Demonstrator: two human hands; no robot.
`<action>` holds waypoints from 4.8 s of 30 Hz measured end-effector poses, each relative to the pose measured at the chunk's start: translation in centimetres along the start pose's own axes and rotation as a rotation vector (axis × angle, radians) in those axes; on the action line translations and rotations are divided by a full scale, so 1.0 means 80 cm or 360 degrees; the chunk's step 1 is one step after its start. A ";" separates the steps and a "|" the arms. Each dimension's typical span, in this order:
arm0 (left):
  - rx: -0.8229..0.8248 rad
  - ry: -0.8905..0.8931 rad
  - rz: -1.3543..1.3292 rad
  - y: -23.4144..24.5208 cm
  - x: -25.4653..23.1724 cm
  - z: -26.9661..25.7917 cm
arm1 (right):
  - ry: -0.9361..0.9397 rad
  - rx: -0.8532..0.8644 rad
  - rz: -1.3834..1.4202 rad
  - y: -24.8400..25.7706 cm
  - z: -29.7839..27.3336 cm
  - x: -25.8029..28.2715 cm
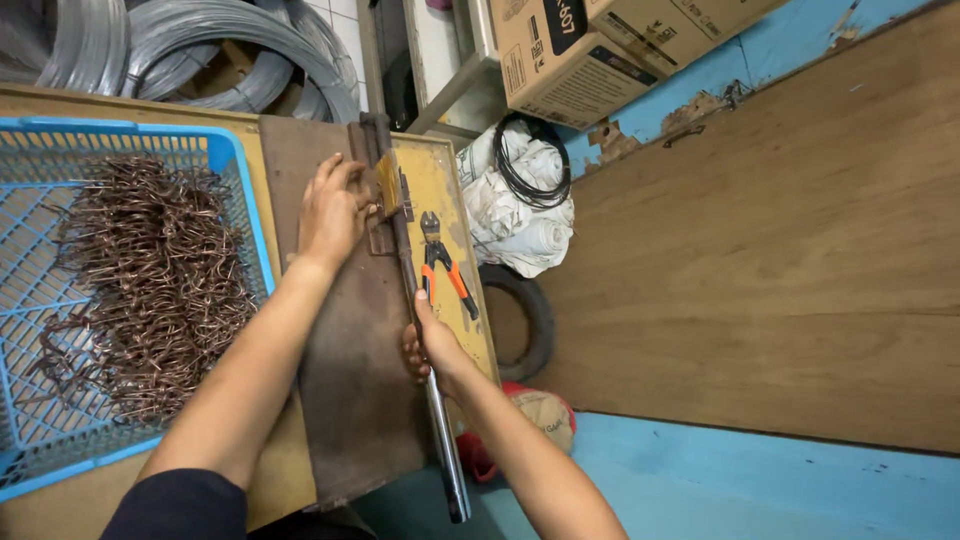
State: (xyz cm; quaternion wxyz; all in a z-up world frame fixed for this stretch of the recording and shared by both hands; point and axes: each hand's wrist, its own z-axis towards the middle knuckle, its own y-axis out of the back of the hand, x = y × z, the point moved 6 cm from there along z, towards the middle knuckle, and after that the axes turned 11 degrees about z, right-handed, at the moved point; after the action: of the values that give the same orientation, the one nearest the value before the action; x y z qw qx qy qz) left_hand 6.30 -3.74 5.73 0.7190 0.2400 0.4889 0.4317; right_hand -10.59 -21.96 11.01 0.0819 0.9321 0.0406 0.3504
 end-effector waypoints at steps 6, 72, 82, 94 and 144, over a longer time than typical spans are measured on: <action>0.0077 -0.0044 0.0042 0.014 -0.009 0.014 | 0.0130 -0.0147 -0.0276 0.015 0.028 -0.011; -0.0276 0.0005 -0.0700 0.221 -0.057 -0.204 | 0.1182 -0.0434 -0.0969 0.077 0.126 -0.023; -0.0061 0.0355 -0.0155 0.288 0.025 -0.304 | 0.1367 0.0294 -0.0348 -0.117 -0.093 -0.003; 0.0134 0.0458 0.0020 0.255 0.113 -0.169 | 0.1674 -0.0105 -0.0714 -0.209 -0.011 0.068; -0.0560 0.0927 -0.0123 0.504 0.341 -0.389 | 0.0941 0.1273 0.0018 -0.592 -0.107 0.006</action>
State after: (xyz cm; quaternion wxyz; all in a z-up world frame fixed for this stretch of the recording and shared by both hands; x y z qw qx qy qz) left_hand -33.55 37.86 10.47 0.5952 -0.0398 0.6005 0.5325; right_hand -16.74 25.76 9.07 -0.2990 0.7514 0.1884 0.5572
